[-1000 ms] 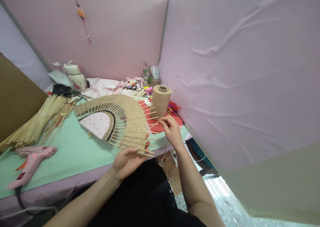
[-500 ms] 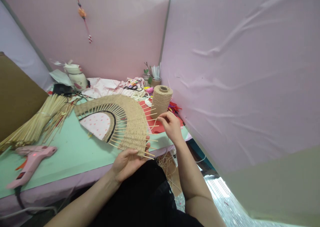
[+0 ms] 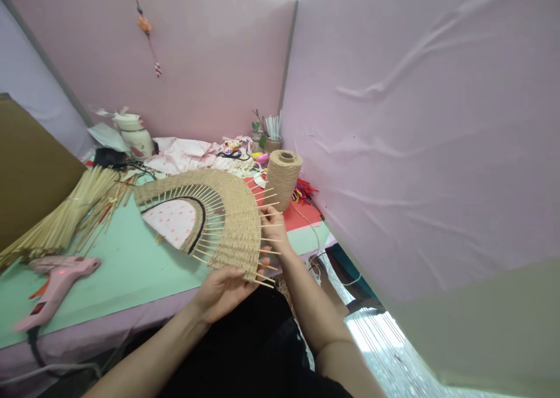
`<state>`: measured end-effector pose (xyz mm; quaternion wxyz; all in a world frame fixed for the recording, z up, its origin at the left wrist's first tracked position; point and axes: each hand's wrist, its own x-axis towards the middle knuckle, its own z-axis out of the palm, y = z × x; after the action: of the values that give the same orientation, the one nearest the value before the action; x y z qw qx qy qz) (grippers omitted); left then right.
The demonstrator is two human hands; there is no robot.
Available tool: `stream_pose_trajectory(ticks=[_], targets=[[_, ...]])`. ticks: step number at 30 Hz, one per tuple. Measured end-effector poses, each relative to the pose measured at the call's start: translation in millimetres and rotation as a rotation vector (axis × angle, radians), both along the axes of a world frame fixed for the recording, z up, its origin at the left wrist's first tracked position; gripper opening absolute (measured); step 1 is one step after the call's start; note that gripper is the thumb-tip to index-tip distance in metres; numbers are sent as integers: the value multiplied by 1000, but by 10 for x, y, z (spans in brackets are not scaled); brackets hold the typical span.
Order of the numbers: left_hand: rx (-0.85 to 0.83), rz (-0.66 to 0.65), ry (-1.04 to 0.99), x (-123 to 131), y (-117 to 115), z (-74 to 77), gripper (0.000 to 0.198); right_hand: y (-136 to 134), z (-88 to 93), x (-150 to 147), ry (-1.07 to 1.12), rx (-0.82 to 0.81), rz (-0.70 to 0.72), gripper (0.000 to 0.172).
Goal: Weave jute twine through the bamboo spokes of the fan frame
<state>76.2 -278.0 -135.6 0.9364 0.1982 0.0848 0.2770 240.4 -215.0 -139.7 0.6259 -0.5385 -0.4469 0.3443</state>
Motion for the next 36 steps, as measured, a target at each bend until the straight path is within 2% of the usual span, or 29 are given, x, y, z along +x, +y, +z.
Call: stream_pose_trajectory(ticks=[4,10,14,19,25,28,31,32,33,34,35,36], targets=[[59,-35,7,-58,13,-4,52,5,90,-215,101,51,-72,30],[166,-102,6,-157,3,-23,50,-161,383,-312,127,150,13,25],[230,-210,-35,-192,38,-99,46,-309,524,-378,137,235,-9,24],[204,-305,-78,-167,142,-195,43,-325,543,-411,49,331,-5,22],[75,-224,-78,-116,58,-253,42,-215,515,-459,23,404,-38,20],[88,-202,74,-233,-34,-257,31,-223,524,-495,9,440,-45,18],[324,-328,375,-547,-36,-102,32,-248,530,-518,-30,422,-56,18],[475,-369,480,-675,-11,4,31,-258,533,-526,-48,415,-62,18],[642,-352,598,-798,23,135,26,-268,537,-535,-65,407,-60,18],[782,-301,722,-902,63,284,22,-280,544,-548,-80,401,-56,17],[892,-176,835,-976,104,443,20,-293,554,-565,-90,395,-48,17],[986,10,922,-1014,144,598,20,-307,567,-584,-94,391,-36,16]])
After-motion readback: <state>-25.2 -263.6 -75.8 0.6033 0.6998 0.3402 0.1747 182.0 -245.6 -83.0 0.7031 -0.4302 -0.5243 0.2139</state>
